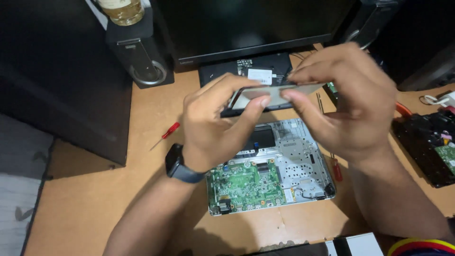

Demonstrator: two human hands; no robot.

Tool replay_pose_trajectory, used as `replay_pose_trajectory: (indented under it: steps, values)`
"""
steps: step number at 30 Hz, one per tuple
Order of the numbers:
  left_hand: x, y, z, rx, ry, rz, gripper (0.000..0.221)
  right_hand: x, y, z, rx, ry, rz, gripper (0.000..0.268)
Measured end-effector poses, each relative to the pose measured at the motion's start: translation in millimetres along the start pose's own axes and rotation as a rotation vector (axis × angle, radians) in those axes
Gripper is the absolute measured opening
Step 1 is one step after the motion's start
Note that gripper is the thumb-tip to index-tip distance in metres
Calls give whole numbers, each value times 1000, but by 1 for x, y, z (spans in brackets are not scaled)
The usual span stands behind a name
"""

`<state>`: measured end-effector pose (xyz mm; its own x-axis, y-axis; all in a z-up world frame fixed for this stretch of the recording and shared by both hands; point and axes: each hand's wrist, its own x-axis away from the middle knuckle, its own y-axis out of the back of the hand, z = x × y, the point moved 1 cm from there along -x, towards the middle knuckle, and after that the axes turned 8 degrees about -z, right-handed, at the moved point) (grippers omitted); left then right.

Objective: Disassembling a laptop by removing the internal drive bracket and unscrewing components from the motherboard.

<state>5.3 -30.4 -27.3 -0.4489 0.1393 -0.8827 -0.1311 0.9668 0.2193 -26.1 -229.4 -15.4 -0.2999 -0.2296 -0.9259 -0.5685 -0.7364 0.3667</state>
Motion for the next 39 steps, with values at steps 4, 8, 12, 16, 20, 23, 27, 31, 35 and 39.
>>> replay_pose_trajectory:
  steps: [4, 8, 12, 16, 20, 23, 27, 31, 35, 39]
  values:
    - [21, 10, 4, 24, 206, 64, 21, -5, -11, 1, -93, -45, 135, 21]
    - [62, 15, 9, 177, 351, 50, 6, 32, -30, 2, -351, -243, 270, 19]
    - [96, 11, 10, 207, 412, 86, 15, 87, -39, 4, -529, -426, 273, 15]
    - [117, 2, 4, 265, 489, 68, 9, 103, -39, 21, -476, -522, 195, 11]
    - [120, 0, -2, 259, 449, 31, 10, 125, -45, 23, -389, -449, 48, 10]
    - [126, -3, 1, 279, 434, 38, 12, 126, -44, 22, -341, -377, 31, 9]
    - [135, -3, 2, 255, 375, 55, 12, 132, -39, 24, -317, -345, 41, 17]
    - [145, -5, 6, 198, 324, 67, 22, 125, -34, 27, -266, -247, 83, 6]
    - [144, -4, 6, 210, 226, 95, 17, 127, -32, 29, -203, -171, 75, 7]
    - [144, 4, 6, 237, 169, 127, 18, 122, -29, 34, -163, -97, 88, 6]
